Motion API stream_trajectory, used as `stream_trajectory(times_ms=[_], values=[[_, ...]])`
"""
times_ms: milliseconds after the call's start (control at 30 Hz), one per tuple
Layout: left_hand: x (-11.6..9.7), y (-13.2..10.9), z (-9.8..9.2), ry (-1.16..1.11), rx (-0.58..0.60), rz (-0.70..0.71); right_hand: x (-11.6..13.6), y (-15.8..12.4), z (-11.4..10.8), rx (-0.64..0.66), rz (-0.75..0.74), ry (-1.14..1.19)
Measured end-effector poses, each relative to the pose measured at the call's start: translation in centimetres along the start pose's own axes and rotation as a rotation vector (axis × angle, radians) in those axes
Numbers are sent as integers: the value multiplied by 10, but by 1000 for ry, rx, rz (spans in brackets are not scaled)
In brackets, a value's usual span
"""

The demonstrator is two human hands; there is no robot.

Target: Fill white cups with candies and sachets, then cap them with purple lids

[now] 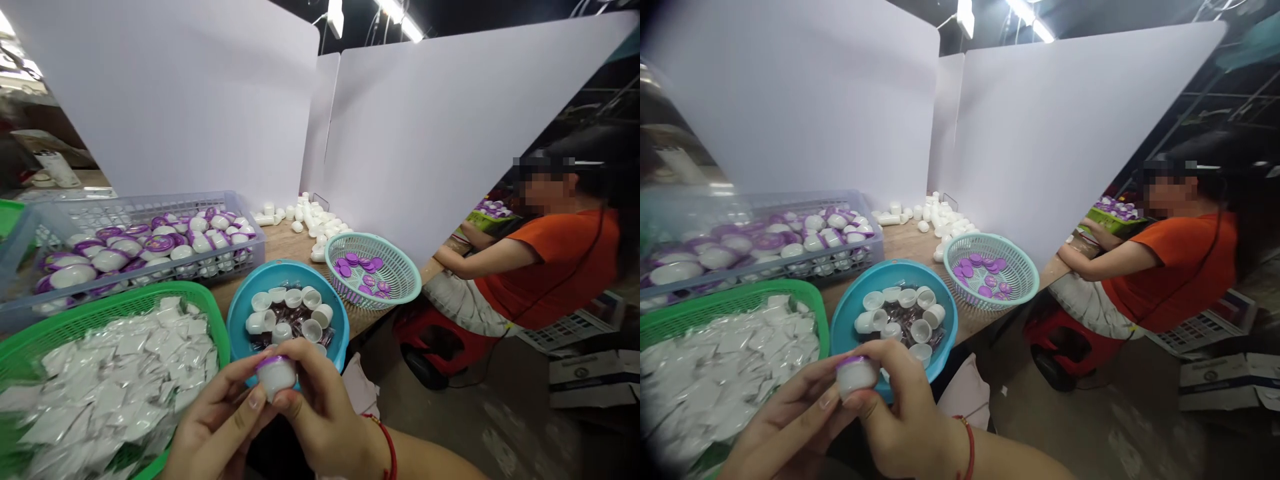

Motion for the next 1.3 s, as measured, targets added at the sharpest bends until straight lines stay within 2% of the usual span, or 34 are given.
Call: stream_trajectory(times_ms=[100, 267, 400, 633, 767, 967, 1033, 1167, 1233, 1300], values=[[-1, -2, 4, -11, 37, 19, 2, -2, 0, -7, -27, -23], [1, -6, 10, -134, 14, 58, -1, -5, 2, 5, 9, -1], [3, -8, 12, -177, 44, 61, 2, -4, 3, 3, 0, 25], [10, -2, 7, -164, 111, 111, 5, -4, 2, -29, 16, 31], [9, -2, 5, -108, 125, 164, 5, -2, 1, -2, 3, 41], [9, -6, 8, -212, 177, 90, 14, 6, -2, 96, -142, -142], [11, -4, 8, -212, 211, 66, 15, 10, -6, 161, -141, -147], [7, -2, 3, -199, 221, 59, 12, 19, -17, 317, -49, -38], [2, -2, 3, -202, 251, 64, 12, 24, -23, 353, -33, -61], [-1, -3, 6, -203, 292, 63, 15, 26, -26, 392, -79, -140]])
Point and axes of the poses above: each hand's wrist, its own y-axis towards the middle knuckle, its own z-axis out of the palm, x = y × z, the point moved 6 cm from there along y, towards the middle knuckle, and after that the axes turned 2 degrees about -z, right-handed, at the moved point
